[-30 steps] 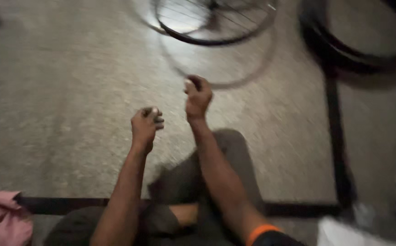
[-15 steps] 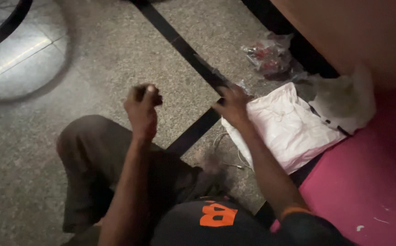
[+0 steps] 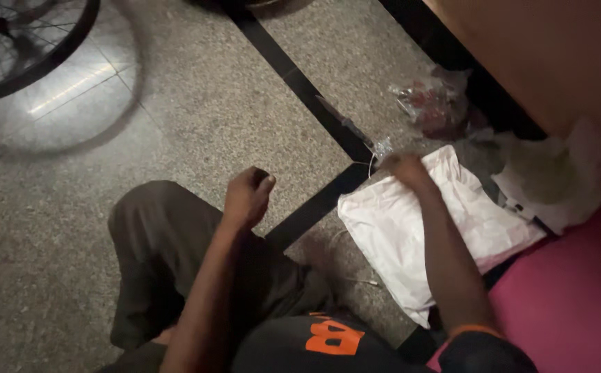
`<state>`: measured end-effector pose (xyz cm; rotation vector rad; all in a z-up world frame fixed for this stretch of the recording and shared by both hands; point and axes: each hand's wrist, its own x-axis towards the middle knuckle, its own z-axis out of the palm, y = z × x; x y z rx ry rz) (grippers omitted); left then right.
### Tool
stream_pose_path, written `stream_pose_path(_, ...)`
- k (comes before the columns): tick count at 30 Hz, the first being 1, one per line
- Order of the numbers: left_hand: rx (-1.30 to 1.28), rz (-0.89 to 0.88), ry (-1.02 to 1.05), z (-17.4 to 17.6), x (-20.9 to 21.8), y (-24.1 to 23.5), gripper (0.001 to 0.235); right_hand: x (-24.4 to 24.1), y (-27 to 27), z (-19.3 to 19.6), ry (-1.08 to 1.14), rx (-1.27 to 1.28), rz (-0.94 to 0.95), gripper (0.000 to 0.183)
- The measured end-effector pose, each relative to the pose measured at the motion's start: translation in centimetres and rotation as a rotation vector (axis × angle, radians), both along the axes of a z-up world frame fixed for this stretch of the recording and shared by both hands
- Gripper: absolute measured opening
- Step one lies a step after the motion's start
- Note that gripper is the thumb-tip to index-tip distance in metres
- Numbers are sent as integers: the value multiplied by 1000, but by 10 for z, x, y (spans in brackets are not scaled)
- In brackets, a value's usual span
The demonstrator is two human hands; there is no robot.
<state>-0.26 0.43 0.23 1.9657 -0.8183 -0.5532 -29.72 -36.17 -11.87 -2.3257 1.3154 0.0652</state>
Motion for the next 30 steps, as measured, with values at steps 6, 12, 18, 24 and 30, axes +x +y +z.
stream_pose_path(6, 72, 9, 23, 3, -2, 1, 28, 23, -107, -7, -335, -655, -21, 59)
stream_pose_path(12, 129, -10, 6, -3, 7, -14, 27, 58, -92, 25, -405, -615, 58, 69)
stream_pose_path(18, 217, -73, 8, -9, 9, -28, 27, 115, -32, 59, -321, -495, -207, 66)
stream_pose_path(24, 232, -79, 18, -4, 17, -31, 26, 194, 44, 19, -396, -385, 32, 110)
stream_pose_path(30, 221, 14, 24, -10, 22, -18, 25, 237, 131, 36, -294, -83, 310, 91)
